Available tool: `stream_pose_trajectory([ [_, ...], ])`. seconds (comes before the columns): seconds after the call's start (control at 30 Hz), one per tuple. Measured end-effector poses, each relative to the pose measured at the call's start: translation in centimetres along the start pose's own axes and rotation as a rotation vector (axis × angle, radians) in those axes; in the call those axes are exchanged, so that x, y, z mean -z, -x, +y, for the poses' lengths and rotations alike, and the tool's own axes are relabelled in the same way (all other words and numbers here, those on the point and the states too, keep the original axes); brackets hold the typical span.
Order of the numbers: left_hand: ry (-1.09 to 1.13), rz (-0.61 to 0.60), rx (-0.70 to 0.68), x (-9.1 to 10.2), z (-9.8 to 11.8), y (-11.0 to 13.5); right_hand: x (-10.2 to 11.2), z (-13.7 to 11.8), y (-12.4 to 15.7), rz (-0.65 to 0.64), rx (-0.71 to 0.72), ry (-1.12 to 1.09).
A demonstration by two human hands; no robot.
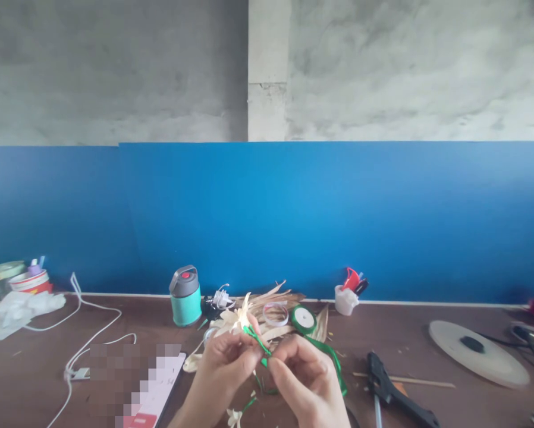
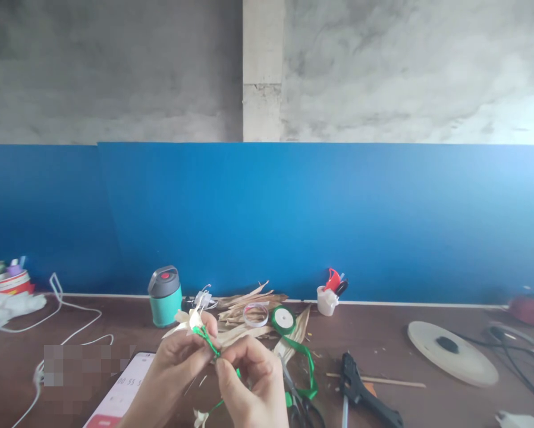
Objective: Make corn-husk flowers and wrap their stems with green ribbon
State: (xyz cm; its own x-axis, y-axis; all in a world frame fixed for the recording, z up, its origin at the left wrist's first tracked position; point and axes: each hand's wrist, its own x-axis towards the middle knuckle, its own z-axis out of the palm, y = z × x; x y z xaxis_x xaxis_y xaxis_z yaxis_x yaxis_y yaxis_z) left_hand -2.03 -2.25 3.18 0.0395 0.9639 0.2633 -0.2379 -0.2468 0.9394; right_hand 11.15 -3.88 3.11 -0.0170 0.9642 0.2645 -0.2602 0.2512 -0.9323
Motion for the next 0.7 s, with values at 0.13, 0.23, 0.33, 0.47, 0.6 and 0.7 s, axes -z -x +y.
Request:
stream_pose_trajectory([
  [0.13, -0.155, 0.024, -0.044, -0.3, 0.6, 0.6, 0.6, 0.8, -0.4, -0.013, 0.008, 0.016],
  [0.23, -0.167, 0.038, 0.022, -0.2, 0.4, 1.1, 1.1, 1.3, -0.5, -0.041, 0.066, 0.098],
  [0.33, -0.157, 0.086, 0.089, -0.2, 0.0, 1.4, 1.0, 1.1, -0.6, -0.028, 0.054, 0.060],
  [0.47, -0.034, 0.132, 0.099, -0.5, -0.6, 1.5, 0.8, 1.0, -0.8, -0.068, -0.100, -0.173],
  [0.6, 0.080, 0.074, 0.130, -0.8, -1.1, 1.3, 1.2, 1.6, -1.4, -0.113, -0.201, -0.275],
  [0.7, 0.099, 0.074, 0.148, -0.9, -1.1, 1.2, 1.3, 1.8, -1.6, -0.151, -0.262, -0.318],
])
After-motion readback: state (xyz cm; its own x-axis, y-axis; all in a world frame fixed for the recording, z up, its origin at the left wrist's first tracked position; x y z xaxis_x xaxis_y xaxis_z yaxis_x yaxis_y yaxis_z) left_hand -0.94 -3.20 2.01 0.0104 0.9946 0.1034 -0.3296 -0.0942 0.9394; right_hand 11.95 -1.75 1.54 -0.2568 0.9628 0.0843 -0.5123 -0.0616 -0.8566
